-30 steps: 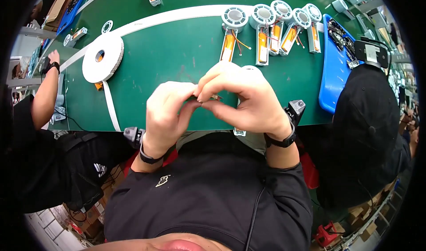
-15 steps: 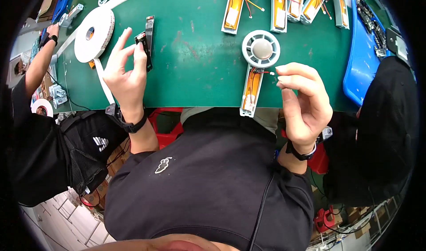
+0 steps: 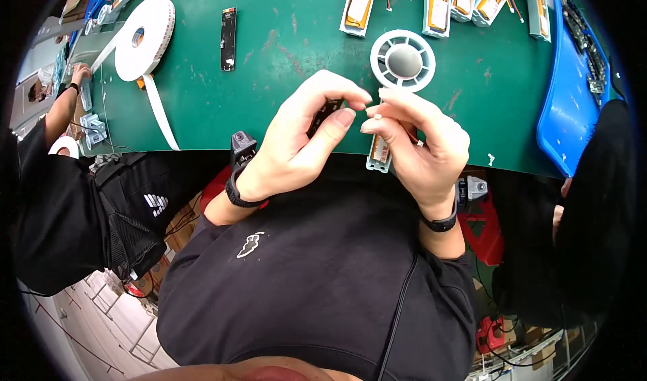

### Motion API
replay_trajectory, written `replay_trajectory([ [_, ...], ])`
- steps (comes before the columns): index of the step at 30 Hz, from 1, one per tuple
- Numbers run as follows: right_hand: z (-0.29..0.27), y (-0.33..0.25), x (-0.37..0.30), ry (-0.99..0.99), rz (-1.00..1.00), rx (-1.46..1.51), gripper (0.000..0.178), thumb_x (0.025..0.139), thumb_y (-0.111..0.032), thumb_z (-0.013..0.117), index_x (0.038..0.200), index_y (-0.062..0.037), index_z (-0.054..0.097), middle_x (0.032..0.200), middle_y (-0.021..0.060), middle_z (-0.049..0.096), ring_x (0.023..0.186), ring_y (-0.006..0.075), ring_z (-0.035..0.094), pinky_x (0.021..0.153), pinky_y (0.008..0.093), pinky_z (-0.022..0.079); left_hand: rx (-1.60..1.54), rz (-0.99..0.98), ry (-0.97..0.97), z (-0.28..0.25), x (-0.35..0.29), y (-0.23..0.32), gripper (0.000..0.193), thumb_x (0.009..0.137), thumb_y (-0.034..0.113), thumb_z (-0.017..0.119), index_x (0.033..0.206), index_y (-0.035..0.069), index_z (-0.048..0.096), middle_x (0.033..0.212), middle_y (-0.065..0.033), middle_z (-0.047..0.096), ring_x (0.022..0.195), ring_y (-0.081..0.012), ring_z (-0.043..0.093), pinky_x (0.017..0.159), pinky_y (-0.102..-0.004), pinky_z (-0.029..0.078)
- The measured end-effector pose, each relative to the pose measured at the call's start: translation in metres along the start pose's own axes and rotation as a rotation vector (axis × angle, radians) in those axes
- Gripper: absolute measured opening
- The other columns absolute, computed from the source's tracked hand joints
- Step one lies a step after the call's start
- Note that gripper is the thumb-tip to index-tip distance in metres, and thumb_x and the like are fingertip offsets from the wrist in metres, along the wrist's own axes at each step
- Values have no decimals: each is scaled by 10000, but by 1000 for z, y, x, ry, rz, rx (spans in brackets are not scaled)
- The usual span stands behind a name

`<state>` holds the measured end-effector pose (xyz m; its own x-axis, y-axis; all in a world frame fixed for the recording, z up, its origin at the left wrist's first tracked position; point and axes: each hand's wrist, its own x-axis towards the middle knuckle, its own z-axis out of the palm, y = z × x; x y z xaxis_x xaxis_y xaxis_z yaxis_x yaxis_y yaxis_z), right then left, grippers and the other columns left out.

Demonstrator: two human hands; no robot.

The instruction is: Assembling small electronic components on a production line.

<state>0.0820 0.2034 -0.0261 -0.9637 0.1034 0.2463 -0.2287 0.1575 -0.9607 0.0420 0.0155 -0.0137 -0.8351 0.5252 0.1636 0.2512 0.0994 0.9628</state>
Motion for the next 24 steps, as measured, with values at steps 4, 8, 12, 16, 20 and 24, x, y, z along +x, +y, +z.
replay_trajectory([
  [4,-2,8,4,-10,-255,-177,188,825,127,747,993,42,734,963,150,756,796,197,724,703,284,568,31,-70,-79,-6,1,14,437,976,-7,582,1412,16,574,1160,-100,466,949,-138,535,835,-273,458],
  [8,0,10,12,2,-300,-164,162,821,117,750,963,41,732,914,148,740,750,210,735,640,285,578,112,11,-136,-10,4,10,536,974,-19,610,1498,32,513,1186,-94,458,985,-157,529,904,-281,480],
  [12,-1,7,9,13,-276,-211,178,843,123,733,1001,41,737,933,159,730,770,204,710,668,280,559,-188,-89,3,0,8,9,456,961,-47,635,1411,6,574,1209,-108,481,1026,-178,554,965,-296,502],
  [16,-1,3,10,55,-386,-355,174,842,118,731,996,37,737,916,153,723,742,217,708,641,294,563,-178,-21,-39,2,7,1,387,940,-77,660,1318,-15,604,1237,-119,503,1066,-175,584,957,-300,544],
  [20,0,4,12,109,-490,-427,237,770,116,757,997,54,730,820,148,683,663,258,694,572,332,553,-170,-75,-51,4,6,9,318,946,-76,656,1256,-26,604,1255,-127,521,1094,-168,611,888,-290,579],
  [24,3,3,15,88,-541,-495,255,746,120,755,992,59,729,809,151,677,654,278,687,572,335,550,4,-69,-60,2,8,13,314,955,-65,649,1262,-13,601,1228,-111,524,1024,-149,636,810,-268,589],
])
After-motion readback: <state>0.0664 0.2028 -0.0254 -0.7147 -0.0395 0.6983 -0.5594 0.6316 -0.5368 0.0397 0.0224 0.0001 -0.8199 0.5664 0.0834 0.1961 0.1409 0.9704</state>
